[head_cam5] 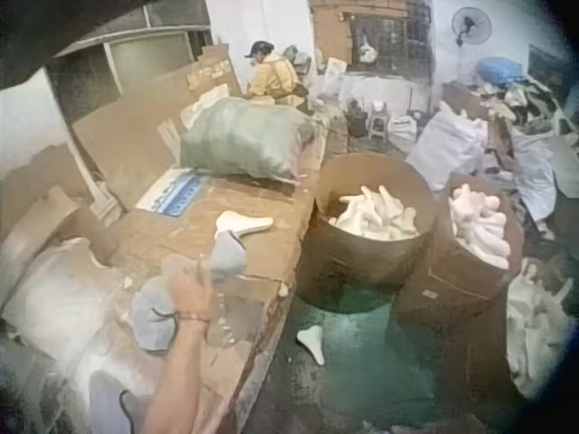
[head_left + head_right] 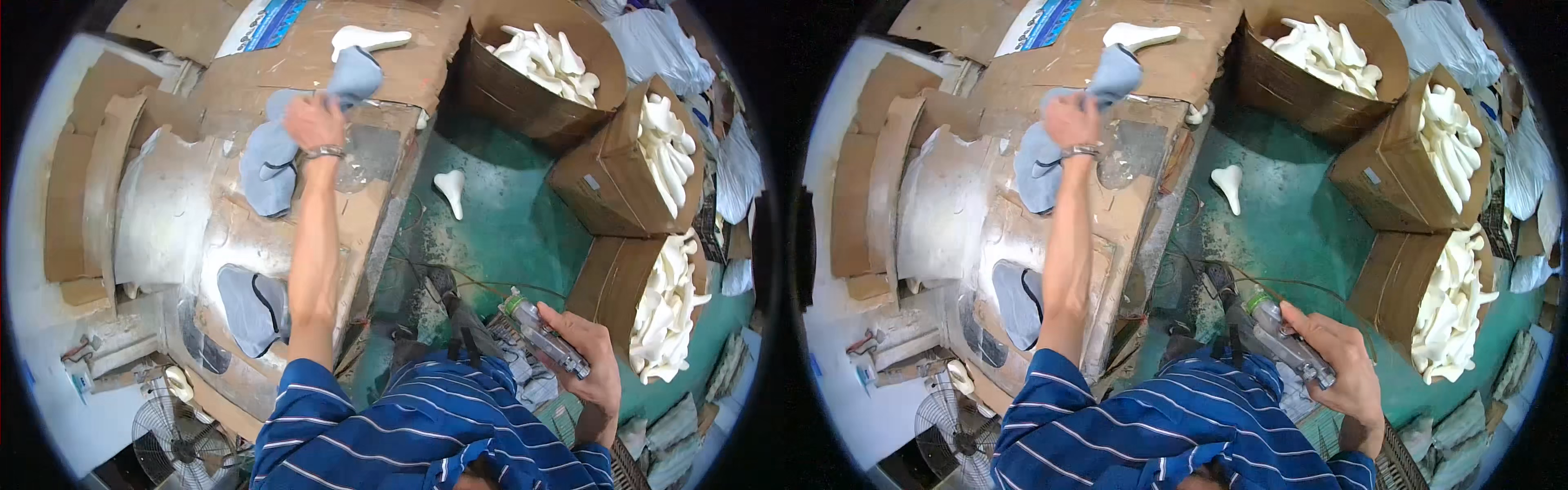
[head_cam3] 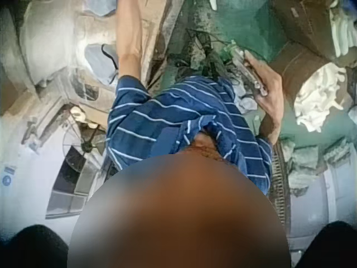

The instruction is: Applying adhesive to bicycle saddle covers using a spray gun and organizing them on a rack.

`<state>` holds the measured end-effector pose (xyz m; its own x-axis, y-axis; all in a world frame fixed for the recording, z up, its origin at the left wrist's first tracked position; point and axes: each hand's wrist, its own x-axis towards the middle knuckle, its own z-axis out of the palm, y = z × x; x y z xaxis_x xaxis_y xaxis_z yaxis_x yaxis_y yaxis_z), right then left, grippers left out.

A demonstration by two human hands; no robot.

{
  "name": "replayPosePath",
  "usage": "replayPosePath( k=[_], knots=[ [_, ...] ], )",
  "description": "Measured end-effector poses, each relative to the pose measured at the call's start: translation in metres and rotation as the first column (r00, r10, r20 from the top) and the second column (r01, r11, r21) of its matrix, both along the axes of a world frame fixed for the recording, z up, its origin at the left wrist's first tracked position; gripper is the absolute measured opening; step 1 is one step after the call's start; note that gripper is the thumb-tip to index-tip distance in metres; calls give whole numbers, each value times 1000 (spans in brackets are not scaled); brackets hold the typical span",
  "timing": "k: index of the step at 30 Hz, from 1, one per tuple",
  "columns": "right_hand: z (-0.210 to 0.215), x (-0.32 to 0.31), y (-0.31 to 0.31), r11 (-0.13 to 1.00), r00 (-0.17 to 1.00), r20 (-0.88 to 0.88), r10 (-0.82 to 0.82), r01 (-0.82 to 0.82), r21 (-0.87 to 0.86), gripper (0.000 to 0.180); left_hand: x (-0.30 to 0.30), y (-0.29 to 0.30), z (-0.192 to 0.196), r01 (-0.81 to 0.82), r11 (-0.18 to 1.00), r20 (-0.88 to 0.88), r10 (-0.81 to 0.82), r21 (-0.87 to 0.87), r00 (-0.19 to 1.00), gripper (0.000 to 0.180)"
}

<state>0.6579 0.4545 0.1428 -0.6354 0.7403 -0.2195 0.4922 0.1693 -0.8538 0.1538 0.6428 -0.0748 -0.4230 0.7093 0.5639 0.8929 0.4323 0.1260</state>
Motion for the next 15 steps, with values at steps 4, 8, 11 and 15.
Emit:
replayPosePath(
  k=[4, 8, 11, 15],
  knots=[
    [4, -10, 9, 997, 997, -4, 71, -71, -8, 89, 37, -21, -92, -9, 887, 409, 222, -461, 885, 87],
    [14, -35, 24, 979, 970, -139, 201, -201, 16, 83, 92, -104, -151, 223, 975, 820, -117, -13, 560, 98],
    [22, -57, 30, 939, 922, -183, 342, -340, 45, 75, 127, -216, -177, 404, 909, 966, -6, -102, 258, 58],
    [43, -85, 28, 832, 815, -173, 554, -551, 68, 65, 153, -401, -222, 461, 819, 920, 193, -342, 341, 57]
  ],
)
